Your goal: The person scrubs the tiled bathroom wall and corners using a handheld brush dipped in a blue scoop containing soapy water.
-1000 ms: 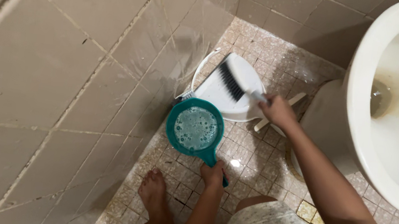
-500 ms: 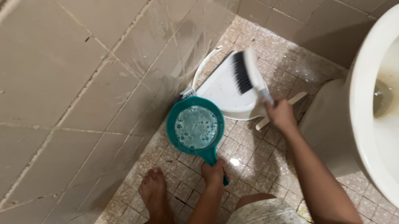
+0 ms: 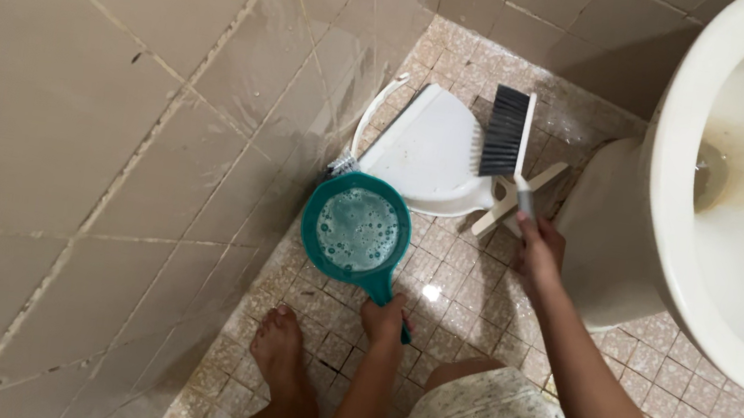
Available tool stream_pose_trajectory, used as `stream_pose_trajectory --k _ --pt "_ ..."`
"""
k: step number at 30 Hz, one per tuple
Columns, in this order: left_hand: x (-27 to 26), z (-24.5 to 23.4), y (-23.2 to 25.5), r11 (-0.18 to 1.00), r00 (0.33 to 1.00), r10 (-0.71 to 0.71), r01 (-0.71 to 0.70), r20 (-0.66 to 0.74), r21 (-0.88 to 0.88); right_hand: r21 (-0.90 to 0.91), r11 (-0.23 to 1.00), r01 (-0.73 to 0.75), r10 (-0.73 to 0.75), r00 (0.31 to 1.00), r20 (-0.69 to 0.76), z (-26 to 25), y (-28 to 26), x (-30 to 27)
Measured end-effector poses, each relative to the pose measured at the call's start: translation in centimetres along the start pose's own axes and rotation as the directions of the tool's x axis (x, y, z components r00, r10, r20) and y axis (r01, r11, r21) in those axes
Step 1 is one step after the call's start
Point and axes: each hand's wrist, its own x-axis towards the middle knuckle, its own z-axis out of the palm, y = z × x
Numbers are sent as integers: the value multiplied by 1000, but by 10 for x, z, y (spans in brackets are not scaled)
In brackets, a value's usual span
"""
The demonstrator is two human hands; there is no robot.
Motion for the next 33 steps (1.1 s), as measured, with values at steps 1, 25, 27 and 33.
stream_pose_trajectory --k 1,25,27,33 --pt "0 -4 -1 999 1000 27 -27 7 20 -27 999 20 -20 1000 5 -2 5 -4" --pt "-11 -17 9 976 971 160 -183 179 121 -671 577 465 259 676 690 86 -20 -32" --pt "-11 -24 11 982 971 135 -158 195 106 -608 787 102 382 693 612 68 -26 -26" --pt "-16 -38 17 986 979 126 -142 158 92 -174 985 -6 122 737 665 54 -76 -57"
